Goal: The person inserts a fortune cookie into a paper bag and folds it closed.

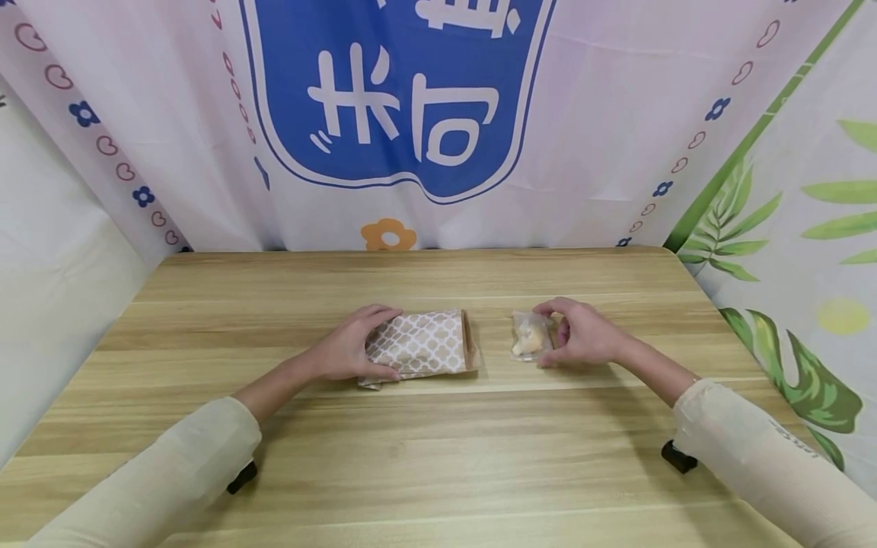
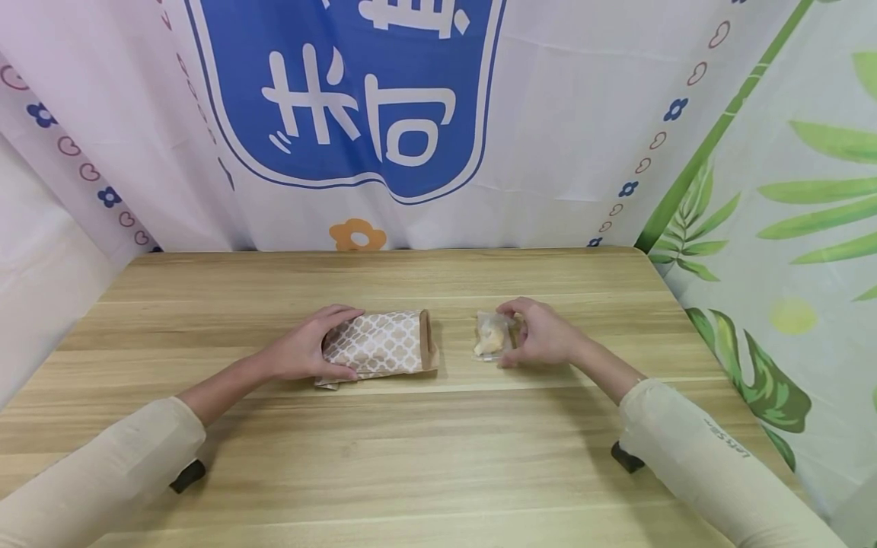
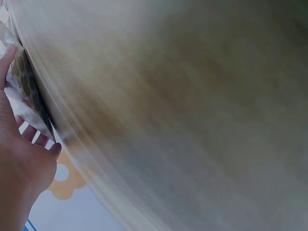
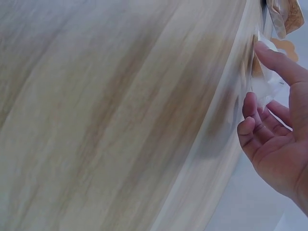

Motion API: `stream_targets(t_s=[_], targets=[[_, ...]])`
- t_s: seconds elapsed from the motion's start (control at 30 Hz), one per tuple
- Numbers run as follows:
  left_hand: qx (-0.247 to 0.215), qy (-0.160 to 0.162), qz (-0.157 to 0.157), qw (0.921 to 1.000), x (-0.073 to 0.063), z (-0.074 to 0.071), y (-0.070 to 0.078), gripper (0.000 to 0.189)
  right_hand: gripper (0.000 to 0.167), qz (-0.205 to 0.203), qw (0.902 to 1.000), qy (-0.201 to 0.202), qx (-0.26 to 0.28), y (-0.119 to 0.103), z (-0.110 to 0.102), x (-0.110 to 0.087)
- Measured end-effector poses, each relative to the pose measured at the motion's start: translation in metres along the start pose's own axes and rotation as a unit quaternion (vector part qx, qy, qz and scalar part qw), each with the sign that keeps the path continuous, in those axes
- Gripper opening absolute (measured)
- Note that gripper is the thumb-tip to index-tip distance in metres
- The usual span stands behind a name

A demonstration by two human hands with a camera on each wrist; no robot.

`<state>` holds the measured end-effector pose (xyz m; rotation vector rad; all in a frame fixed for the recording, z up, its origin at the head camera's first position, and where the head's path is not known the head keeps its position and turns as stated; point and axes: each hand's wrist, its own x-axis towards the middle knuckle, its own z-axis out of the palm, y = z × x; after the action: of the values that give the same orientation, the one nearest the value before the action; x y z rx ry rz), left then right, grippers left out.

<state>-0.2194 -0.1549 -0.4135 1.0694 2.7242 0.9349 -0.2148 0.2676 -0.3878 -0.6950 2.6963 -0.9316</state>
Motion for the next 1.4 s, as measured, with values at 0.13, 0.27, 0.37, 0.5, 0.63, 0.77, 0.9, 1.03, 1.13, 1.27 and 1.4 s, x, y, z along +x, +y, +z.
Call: stream_targets(t_s=[0.13,0.27,0.37,0.5,0.63,0.77,0.9,1.03,1.13,1.27,1.4], targets=[[0.002,0.000,-0.002,1.0000,0.000,0.000,0.000,0.104,0.085,-0.003,0.9999,0.009,0.013,-0.001,0.000,0.001],[0.002,0.001,-0.004,1.0000,0.000,-0.001,0.001,0.104,0.082,-0.008,0.9992,0.017,0.034,-0.003,-0.001,0.002],[0.000,0.000,-0.004,1.0000,0.001,-0.001,0.000,0.104,0.079,-0.015,0.9987,0.022,0.045,-0.005,-0.001,0.002],[0.001,0.000,-0.005,1.0000,0.001,-0.001,0.000,0.104,0.078,-0.024,0.9977,0.024,0.058,-0.010,0.000,0.003],[0.003,0.000,-0.006,1.0000,0.001,-0.001,0.000,0.104,0.079,-0.030,0.9968,0.019,0.071,-0.015,0.001,0.004],[0.003,-0.001,-0.006,1.0000,0.001,-0.002,0.000,0.105,0.081,-0.043,0.9954,0.016,0.085,-0.018,0.004,0.006],[0.003,-0.002,-0.006,1.0000,0.001,-0.001,0.001,0.104,0.082,-0.055,0.9942,0.013,0.092,-0.023,0.006,0.007],[0.002,-0.003,-0.007,1.0000,0.000,-0.001,0.000,0.104,0.082,-0.058,0.9938,0.011,0.095,-0.027,0.009,0.008],[-0.001,-0.004,-0.007,1.0000,0.000,-0.001,0.001,0.104,0.081,-0.060,0.9935,0.011,0.096,-0.031,0.010,0.009],[-0.002,-0.004,-0.008,1.0000,0.000,0.000,0.001,0.104,0.080,-0.068,0.9926,0.007,0.100,-0.036,0.012,0.011],[-0.002,-0.003,-0.008,1.0000,0.000,0.000,0.000,0.104,0.078,-0.082,0.9913,0.002,0.103,-0.039,0.016,0.014]])
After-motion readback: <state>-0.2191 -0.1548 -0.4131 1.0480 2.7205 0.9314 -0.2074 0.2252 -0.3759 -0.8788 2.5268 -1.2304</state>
